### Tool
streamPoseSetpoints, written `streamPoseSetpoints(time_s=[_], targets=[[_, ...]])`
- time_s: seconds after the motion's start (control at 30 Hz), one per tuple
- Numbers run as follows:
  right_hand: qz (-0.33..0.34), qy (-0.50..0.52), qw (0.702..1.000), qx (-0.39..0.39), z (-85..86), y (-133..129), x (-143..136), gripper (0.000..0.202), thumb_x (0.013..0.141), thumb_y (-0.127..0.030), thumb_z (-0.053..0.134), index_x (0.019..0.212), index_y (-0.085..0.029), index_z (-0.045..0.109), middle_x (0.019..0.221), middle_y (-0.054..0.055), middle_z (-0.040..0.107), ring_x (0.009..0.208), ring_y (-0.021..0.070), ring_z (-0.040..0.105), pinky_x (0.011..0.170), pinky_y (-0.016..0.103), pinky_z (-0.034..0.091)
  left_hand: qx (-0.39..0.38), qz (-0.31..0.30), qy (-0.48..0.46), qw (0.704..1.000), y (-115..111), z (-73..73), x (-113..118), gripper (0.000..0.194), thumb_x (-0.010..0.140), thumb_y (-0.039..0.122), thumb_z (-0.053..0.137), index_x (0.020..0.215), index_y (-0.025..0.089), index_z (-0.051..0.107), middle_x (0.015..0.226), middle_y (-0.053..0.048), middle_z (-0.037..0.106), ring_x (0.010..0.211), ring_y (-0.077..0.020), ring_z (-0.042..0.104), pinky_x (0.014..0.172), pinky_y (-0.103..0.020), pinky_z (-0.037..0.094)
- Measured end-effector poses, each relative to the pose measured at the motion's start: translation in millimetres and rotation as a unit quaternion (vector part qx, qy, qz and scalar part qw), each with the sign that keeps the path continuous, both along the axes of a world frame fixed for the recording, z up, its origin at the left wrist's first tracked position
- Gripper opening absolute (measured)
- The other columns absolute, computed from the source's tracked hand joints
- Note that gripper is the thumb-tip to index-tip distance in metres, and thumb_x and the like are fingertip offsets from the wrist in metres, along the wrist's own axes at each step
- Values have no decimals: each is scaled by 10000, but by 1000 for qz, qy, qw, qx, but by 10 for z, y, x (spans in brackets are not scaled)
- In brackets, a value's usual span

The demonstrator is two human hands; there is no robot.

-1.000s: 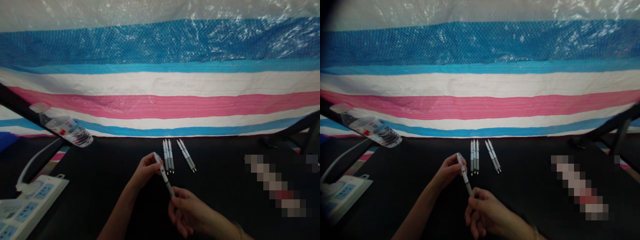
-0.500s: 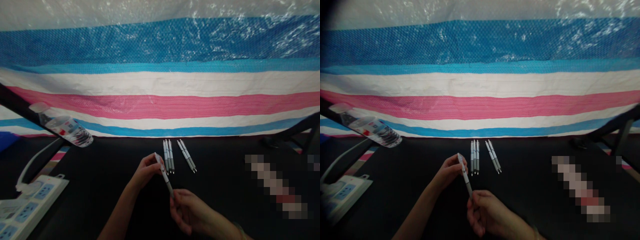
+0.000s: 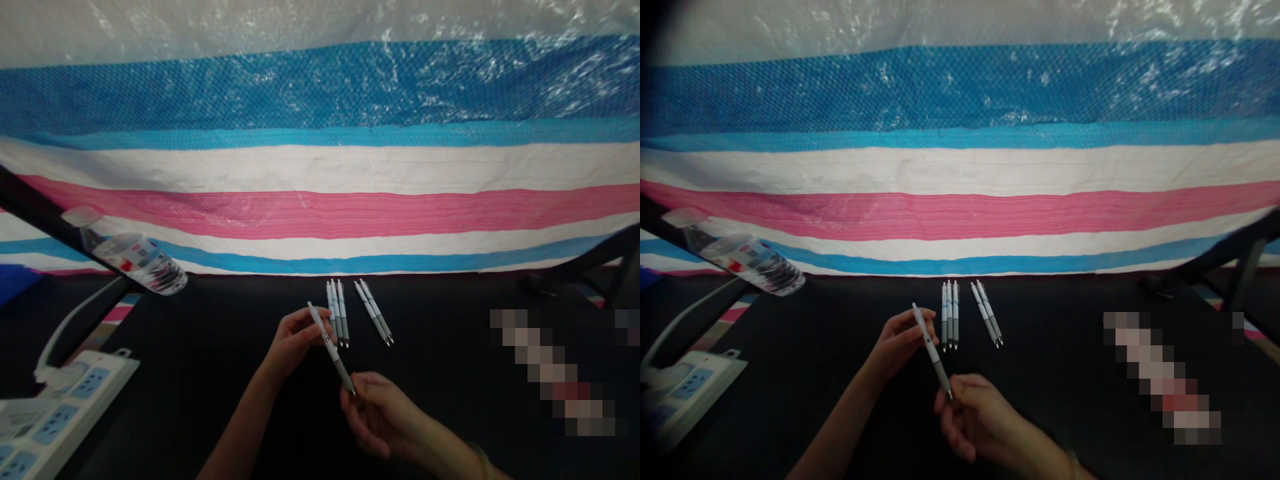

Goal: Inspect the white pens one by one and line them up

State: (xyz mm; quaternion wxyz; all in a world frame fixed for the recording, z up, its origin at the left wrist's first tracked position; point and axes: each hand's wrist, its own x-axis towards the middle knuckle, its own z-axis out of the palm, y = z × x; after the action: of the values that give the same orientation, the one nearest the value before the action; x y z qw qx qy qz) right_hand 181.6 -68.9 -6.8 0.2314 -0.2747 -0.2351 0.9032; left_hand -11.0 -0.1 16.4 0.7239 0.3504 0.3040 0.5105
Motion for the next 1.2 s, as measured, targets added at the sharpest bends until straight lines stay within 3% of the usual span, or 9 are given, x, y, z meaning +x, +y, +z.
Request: streamPoseSetpoints(time_s=[0.1, 0.2, 0.27, 0.5, 0.87, 1.0, 1.2], targets=[[-18, -100, 984, 143, 73, 32, 31, 683, 862, -713, 514, 1118, -87, 609, 566, 5, 638, 306, 84, 463, 329, 186, 266, -13, 48, 13, 999, 9, -8, -4, 413, 726, 293, 826, 1103, 148, 740, 788, -42, 697, 656, -160, 677, 642, -278, 547], [-98, -262, 908, 313, 154, 53, 80, 584, 937, -627, 488, 1180, -118, 637, 588, -22, 604, 395, 73, 456, 389, 191, 275, 1, 75, 46, 996, 10, 8, -6, 555, 731, 300, 817, 1248, 176, 657, 780, -24, 695, 632, -148, 663, 614, -263, 537], [-122, -315, 866, 369, 176, 59, 101, 508, 968, -574, 476, 1141, -136, 667, 574, -30, 577, 437, 78, 443, 419, 199, 277, 13, 81, 67, 994, 6, 21, 2, 631, 742, 293, 808, 1322, 225, 569, 788, -13, 707, 625, -153, 668, 604, -267, 541], [-103, -347, 849, 384, 159, 60, 98, 488, 987, -553, 429, 1118, -140, 654, 574, -26, 566, 453, 89, 420, 435, 208, 271, 33, 87, 101, 991, 7, 5, 35, 425, 757, 273, 795, 1100, 233, 548, 793, -16, 727, 644, -178, 693, 610, -284, 555], [-105, -352, 846, 387, 166, 65, 88, 439, 983, -515, 440, 1092, -145, 648, 577, -27, 554, 443, 89, 408, 446, 221, 276, 23, 124, 123, 984, 10, 18, 44, 460, 749, 274, 816, 1135, 206, 575, 829, -46, 761, 675, -188, 712, 656, -296, 565], [-110, -345, 849, 386, 183, 61, 88, 418, 980, -505, 449, 1091, -151, 641, 576, -33, 546, 437, 84, 392, 438, 215, 267, 18, 130, 120, 984, 19, -9, 34, 585, 746, 284, 821, 1246, 220, 525, 864, -49, 769, 687, -183, 721, 652, -281, 568], [-112, -337, 850, 388, 208, 70, 80, 378, 982, -456, 440, 1091, -150, 634, 580, -34, 541, 426, 82, 388, 418, 207, 250, 11, 141, 138, 980, 37, -36, 26, 512, 721, 307, 832, 1143, 190, 567, 841, -56, 772, 675, -186, 730, 641, -274, 579]])
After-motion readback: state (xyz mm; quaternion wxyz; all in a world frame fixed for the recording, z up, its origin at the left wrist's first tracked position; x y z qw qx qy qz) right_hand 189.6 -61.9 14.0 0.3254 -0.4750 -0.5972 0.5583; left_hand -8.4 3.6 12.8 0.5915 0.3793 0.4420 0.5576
